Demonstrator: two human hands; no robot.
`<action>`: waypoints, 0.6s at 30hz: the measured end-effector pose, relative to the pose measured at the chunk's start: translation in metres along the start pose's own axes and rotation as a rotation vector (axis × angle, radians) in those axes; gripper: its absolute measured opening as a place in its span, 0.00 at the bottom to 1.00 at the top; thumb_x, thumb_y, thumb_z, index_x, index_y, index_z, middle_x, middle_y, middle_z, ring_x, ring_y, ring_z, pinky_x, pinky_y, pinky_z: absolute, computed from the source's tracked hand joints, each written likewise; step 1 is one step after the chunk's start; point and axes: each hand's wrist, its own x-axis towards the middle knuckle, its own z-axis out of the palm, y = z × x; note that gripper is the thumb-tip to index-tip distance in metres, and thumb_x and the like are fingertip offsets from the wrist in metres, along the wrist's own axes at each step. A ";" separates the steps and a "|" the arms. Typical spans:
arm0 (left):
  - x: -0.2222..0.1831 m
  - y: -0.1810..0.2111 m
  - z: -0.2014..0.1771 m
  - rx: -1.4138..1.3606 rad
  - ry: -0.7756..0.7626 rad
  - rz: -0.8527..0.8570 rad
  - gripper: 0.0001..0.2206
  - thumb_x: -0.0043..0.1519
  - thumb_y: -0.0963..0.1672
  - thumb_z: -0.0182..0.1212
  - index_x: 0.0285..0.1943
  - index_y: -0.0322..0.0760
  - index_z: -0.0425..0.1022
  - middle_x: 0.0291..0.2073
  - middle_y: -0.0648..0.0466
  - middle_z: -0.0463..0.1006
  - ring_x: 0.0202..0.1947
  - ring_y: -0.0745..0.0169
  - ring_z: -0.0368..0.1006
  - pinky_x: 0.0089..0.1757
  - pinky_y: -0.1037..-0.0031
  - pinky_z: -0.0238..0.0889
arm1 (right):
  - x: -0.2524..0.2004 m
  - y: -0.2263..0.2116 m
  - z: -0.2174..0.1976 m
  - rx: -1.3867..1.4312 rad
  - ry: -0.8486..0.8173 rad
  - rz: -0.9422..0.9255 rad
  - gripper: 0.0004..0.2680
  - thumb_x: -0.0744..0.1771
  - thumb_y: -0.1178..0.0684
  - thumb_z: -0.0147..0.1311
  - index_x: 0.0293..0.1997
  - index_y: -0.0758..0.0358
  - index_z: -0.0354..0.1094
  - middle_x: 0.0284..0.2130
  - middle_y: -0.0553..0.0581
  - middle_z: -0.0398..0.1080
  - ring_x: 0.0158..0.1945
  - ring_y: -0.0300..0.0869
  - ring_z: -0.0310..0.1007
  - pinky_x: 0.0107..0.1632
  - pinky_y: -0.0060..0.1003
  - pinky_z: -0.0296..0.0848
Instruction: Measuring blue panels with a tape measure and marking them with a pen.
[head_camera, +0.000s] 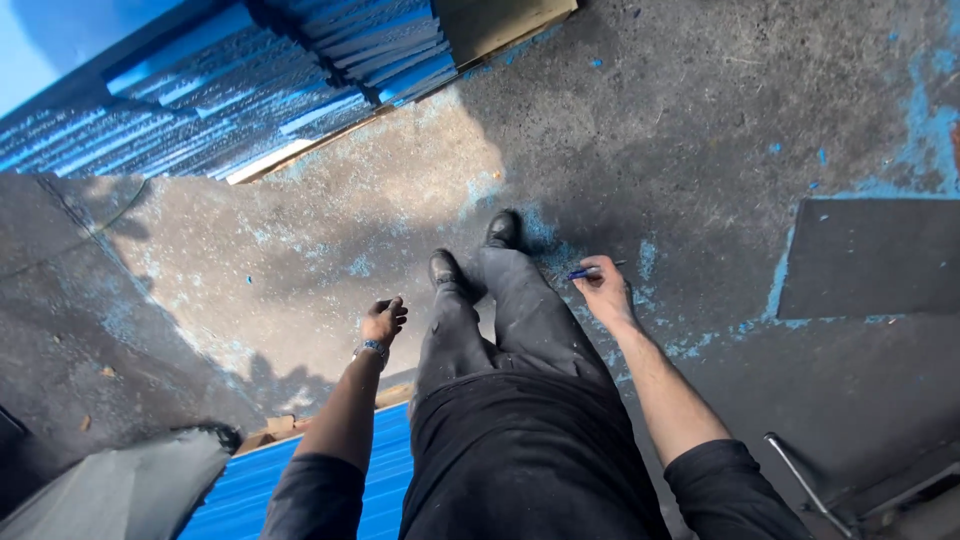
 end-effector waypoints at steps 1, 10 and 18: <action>0.002 0.003 0.007 0.017 -0.004 0.015 0.23 0.64 0.53 0.67 0.59 0.34 0.72 0.42 0.39 0.83 0.43 0.44 0.81 0.45 0.57 0.74 | 0.002 0.007 -0.011 0.018 0.014 0.003 0.11 0.65 0.55 0.62 0.52 0.47 0.73 0.39 0.57 0.80 0.44 0.46 0.81 0.48 0.40 0.79; -0.004 0.146 0.129 0.250 -0.117 0.075 0.24 0.63 0.53 0.67 0.60 0.32 0.73 0.40 0.38 0.83 0.39 0.46 0.81 0.42 0.60 0.73 | 0.079 0.046 -0.106 0.252 0.222 0.093 0.13 0.66 0.51 0.65 0.55 0.44 0.72 0.41 0.55 0.79 0.46 0.43 0.80 0.51 0.38 0.76; 0.056 0.299 0.356 0.688 -0.177 0.234 0.21 0.60 0.56 0.66 0.51 0.42 0.80 0.34 0.53 0.86 0.34 0.62 0.84 0.41 0.73 0.75 | 0.244 0.043 -0.161 0.271 0.188 0.135 0.14 0.63 0.58 0.63 0.53 0.58 0.70 0.44 0.66 0.79 0.53 0.56 0.79 0.56 0.48 0.77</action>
